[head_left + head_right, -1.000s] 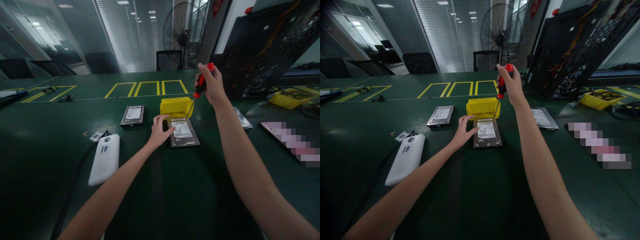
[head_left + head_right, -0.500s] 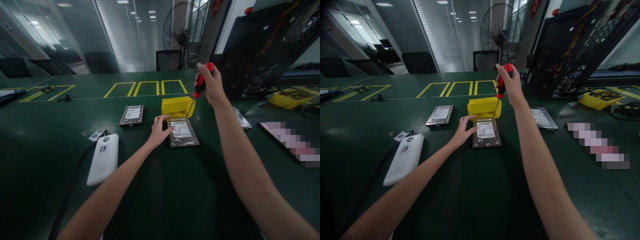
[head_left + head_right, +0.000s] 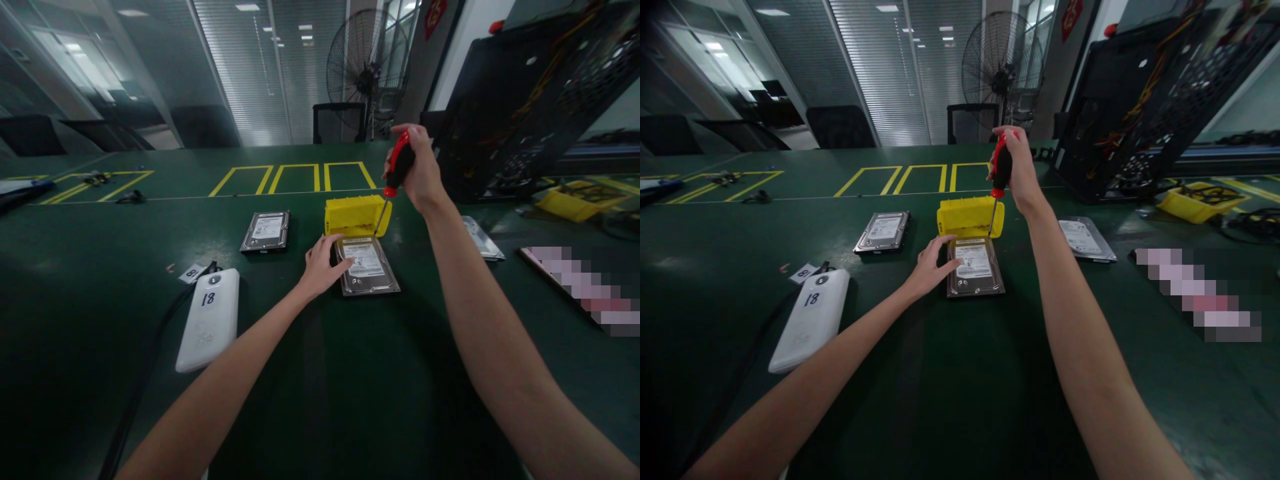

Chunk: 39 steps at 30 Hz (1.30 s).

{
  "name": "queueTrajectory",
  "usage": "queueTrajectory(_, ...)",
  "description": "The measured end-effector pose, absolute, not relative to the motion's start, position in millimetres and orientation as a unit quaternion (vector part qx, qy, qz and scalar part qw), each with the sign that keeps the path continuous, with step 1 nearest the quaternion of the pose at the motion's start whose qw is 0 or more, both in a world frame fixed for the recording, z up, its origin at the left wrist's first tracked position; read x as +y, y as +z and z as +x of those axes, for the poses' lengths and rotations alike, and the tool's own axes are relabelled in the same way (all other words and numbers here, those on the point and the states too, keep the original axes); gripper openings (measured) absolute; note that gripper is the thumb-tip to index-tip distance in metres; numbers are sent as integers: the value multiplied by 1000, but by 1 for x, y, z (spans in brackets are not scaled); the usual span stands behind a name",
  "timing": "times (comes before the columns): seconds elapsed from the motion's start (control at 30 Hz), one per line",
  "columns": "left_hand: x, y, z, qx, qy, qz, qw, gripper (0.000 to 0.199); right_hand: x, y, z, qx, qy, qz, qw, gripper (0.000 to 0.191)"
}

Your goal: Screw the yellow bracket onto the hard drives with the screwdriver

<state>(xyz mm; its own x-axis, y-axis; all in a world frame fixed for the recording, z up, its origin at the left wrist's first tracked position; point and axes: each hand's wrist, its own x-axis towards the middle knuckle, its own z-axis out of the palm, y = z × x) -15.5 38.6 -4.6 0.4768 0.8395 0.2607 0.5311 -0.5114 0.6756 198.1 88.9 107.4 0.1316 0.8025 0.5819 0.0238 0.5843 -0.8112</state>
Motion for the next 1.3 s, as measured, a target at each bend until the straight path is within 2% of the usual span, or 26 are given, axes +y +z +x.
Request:
queueTrajectory(0.13, 40, -9, -15, 416, 279, 837, 220, 54, 90, 107, 198, -594, 287, -366, 656, 38)
queueTrajectory(0.4, 40, -9, -15, 425, 269, 832, 233, 65, 85, 110, 196, -584, 288, -349, 673, 23)
queueTrajectory(0.83, 42, -9, -14, 432, 271, 828, 234, 61, 81, 109, 188, -605, 233, -364, 669, 31)
queueTrajectory(1.07, 44, -12, -15, 427, 289, 821, 244, 76, 88, 108, 191, -602, 252, -359, 667, 37)
queueTrajectory(1.3, 45, -12, -15, 422, 292, 824, 242, 79, 85, 111, 194, -603, 252, -371, 660, 33)
